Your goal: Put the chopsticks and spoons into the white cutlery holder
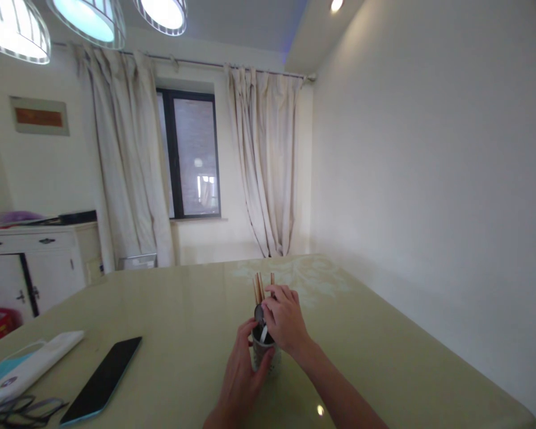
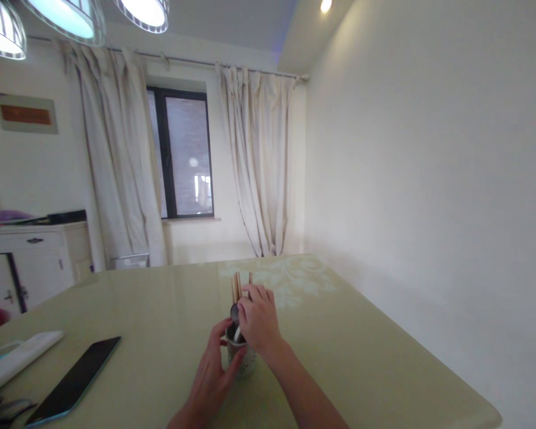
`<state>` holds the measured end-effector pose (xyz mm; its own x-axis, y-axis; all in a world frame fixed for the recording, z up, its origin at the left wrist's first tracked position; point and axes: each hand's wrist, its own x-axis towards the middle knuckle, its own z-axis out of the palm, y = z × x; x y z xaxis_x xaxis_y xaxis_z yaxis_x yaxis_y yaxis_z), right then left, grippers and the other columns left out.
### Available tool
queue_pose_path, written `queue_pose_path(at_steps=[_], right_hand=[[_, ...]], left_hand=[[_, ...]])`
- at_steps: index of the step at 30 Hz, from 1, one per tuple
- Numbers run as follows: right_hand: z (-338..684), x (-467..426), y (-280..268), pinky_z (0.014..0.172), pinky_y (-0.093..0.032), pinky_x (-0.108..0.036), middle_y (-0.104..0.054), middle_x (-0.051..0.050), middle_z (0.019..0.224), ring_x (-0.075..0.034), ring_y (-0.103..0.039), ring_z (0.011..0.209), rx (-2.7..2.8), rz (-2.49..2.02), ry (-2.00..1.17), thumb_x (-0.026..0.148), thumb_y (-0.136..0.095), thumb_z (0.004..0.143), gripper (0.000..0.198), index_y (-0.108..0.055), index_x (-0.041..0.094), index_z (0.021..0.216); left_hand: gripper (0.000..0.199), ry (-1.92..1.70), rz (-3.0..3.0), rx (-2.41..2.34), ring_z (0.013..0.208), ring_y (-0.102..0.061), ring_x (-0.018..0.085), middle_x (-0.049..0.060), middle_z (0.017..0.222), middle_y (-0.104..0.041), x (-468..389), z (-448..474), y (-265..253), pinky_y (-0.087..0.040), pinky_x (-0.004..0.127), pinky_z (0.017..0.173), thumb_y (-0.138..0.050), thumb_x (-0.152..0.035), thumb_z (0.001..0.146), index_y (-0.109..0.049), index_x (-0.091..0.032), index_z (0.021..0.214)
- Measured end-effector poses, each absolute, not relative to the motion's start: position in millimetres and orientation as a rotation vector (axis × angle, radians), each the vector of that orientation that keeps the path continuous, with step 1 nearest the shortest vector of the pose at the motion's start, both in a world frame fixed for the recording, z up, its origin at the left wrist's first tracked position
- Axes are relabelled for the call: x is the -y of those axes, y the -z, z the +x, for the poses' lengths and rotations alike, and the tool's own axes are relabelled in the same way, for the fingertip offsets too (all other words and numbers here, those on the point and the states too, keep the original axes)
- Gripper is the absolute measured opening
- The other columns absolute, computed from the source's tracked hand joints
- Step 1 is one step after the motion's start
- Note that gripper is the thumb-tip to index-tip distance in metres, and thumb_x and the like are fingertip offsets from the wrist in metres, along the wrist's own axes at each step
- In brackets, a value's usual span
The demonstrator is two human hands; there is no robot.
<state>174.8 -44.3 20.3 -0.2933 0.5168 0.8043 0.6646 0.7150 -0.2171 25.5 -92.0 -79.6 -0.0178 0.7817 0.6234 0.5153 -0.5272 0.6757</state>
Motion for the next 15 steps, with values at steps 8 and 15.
queue_pose_path(at_steps=[8,15], right_hand=[[204,43,-24,0.092,-0.051,-0.043,-0.074,-0.011,0.105,-0.027,-0.068,0.1,1.459,-0.853,-0.062,0.035,-0.053,0.104,0.025,-0.073,0.021,0.11],[197,15,5,0.075,-0.054,-0.034,-0.075,-0.006,0.084,-0.024,-0.069,0.08,1.572,-0.866,-0.767,0.056,-0.065,0.093,0.038,-0.074,0.019,0.09]], left_hand=[[0.059,-1.537,1.974,-1.397,0.121,-0.07,0.03,0.018,0.143,-0.064,95,26,76,-0.061,0.047,0.099,-0.06,-0.046,0.098,-0.045,-0.019,0.149],[0.058,-1.521,2.11,-1.355,0.146,-0.054,0.031,0.017,0.158,-0.054,92,23,78,-0.052,0.05,0.116,-0.056,-0.043,0.101,-0.047,-0.022,0.155]])
